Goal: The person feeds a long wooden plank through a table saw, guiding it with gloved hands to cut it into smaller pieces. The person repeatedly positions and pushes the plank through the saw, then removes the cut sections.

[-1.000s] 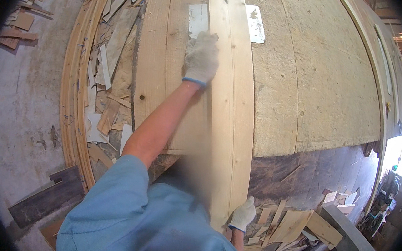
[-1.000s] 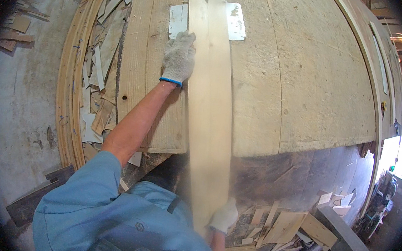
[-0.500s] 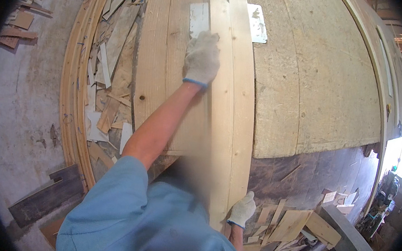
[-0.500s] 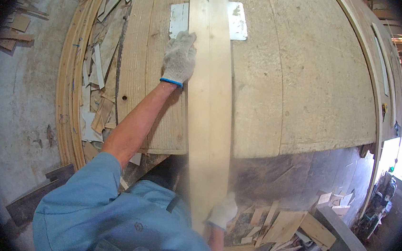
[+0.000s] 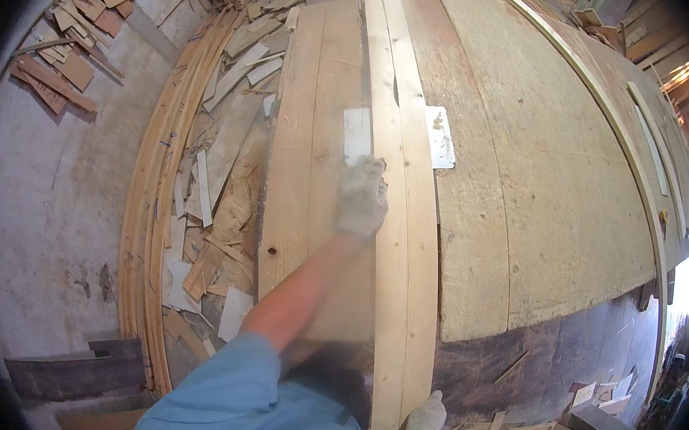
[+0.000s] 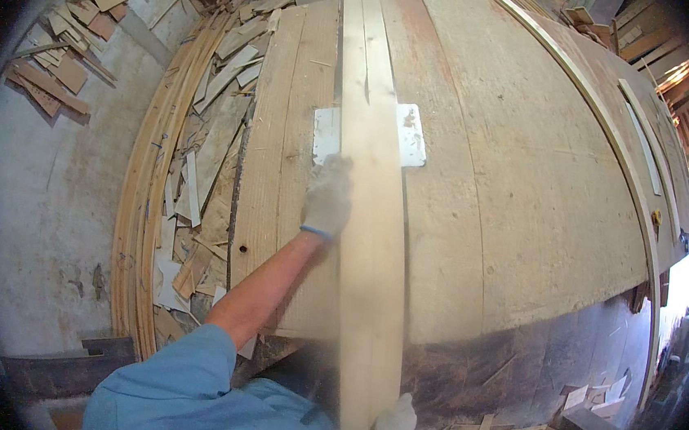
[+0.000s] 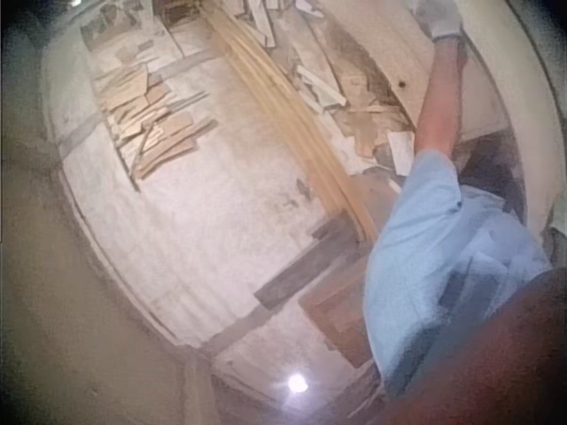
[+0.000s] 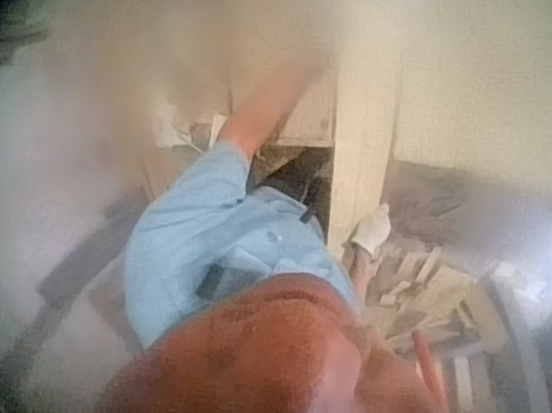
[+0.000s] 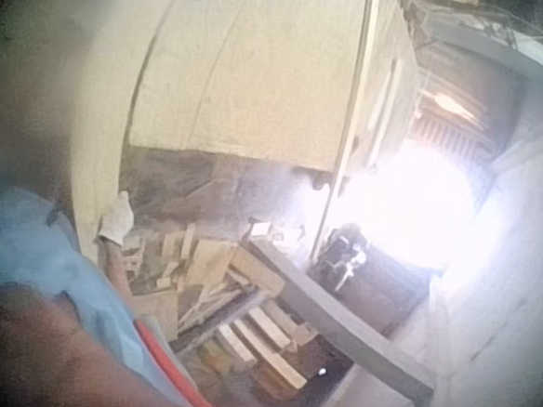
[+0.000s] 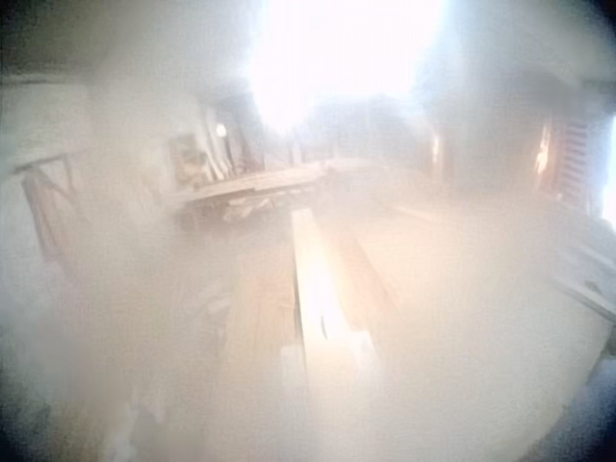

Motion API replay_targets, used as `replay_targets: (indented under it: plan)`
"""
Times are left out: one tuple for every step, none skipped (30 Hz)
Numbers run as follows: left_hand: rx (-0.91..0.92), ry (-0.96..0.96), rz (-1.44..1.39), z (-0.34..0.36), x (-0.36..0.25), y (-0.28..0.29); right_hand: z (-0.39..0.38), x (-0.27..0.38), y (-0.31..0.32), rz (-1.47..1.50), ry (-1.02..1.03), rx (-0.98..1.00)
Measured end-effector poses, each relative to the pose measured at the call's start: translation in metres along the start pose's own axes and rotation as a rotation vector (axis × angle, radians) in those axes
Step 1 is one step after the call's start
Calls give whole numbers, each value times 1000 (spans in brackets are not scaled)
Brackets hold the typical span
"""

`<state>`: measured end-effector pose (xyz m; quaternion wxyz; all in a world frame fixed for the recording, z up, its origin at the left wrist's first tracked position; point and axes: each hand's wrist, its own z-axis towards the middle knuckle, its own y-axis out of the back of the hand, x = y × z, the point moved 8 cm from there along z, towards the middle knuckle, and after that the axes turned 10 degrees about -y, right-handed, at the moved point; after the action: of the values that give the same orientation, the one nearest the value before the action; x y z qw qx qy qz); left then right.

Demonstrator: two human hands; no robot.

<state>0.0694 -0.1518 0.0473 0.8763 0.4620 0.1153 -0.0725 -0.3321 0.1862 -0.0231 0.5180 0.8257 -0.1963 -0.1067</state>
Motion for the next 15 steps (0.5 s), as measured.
replay_targets:
  plan:
    - [-16,-2,0,-5,2,-2,-3,1,4,7,11,-5]
    - [-32,-5,0,-7,6,-5,-3,4,7,14,23,-10]
    - [-47,-8,1,-9,10,-7,-3,8,11,23,35,-15]
    - [20,15,21,-9,5,-10,-3,5,12,18,17,-1]
    - [82,31,41,-2,-3,-7,-1,6,12,21,0,8]
    - [144,44,62,4,-8,-9,2,6,12,25,-18,17]
    - [65,2,10,6,-4,-4,5,12,16,40,14,-1]
    - [-2,-36,-48,2,2,-5,4,14,18,47,38,-12]
    - [-70,-74,-106,-3,8,-6,4,18,20,54,63,-23]
    - [-41,-39,-127,-12,9,-9,-1,17,21,57,52,-17]
    - [-30,-15,-147,-5,5,-7,4,22,24,72,46,-28]
    - [-20,11,-167,-1,1,-5,6,23,24,87,41,-40]
    - [-10,15,-159,0,1,-6,9,20,19,96,27,-42]
    - [0,20,-150,1,0,-5,12,17,14,104,14,-43]
    - [9,24,-141,1,-1,-6,13,13,12,113,1,-46]
